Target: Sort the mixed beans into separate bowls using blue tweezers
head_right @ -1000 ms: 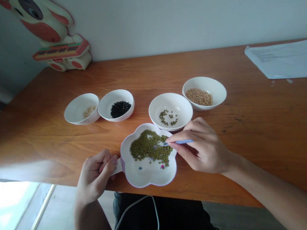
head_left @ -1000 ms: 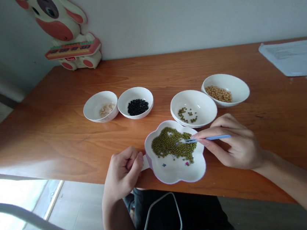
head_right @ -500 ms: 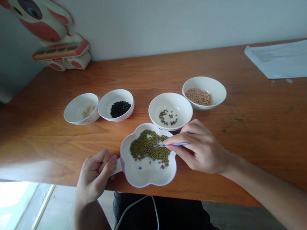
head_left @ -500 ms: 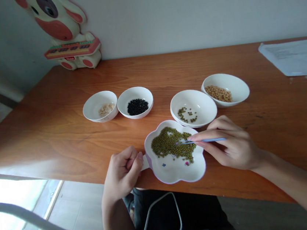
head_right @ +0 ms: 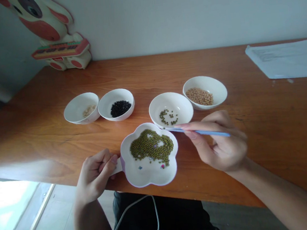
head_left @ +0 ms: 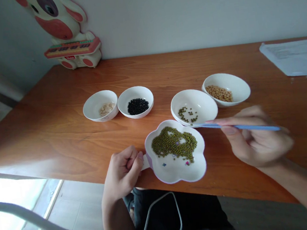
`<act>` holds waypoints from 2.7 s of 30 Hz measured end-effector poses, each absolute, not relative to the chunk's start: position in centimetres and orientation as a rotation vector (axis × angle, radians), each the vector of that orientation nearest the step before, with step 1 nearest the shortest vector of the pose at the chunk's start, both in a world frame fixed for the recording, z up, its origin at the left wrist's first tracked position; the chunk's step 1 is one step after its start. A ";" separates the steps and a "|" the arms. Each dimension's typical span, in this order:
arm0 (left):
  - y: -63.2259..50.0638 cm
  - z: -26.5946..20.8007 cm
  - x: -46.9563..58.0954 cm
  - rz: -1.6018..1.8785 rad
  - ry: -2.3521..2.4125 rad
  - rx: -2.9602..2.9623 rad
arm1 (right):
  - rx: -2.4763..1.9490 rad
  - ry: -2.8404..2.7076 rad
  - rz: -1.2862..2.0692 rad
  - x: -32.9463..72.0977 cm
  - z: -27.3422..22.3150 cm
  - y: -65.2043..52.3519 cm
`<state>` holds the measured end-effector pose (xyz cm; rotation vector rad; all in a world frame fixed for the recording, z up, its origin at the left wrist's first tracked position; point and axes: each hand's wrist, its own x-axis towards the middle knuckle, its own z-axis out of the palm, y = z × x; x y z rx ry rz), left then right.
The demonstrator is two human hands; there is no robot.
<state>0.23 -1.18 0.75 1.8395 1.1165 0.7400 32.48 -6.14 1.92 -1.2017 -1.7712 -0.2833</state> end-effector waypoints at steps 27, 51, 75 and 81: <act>-1.2 0.7 0.2 0.737 1.132 1.855 | -1.045 -2.067 -0.017 31.6 1.7 -5.3; -1.2 0.6 0.2 0.748 1.125 1.834 | -1.133 -1.885 -0.176 32.0 2.2 -6.2; -1.2 0.7 0.3 0.752 1.125 1.865 | -1.056 -2.006 -0.011 30.5 1.0 -5.8; -1.3 0.5 0.1 0.748 1.126 1.864 | -1.073 -2.008 -0.005 30.5 1.0 -5.7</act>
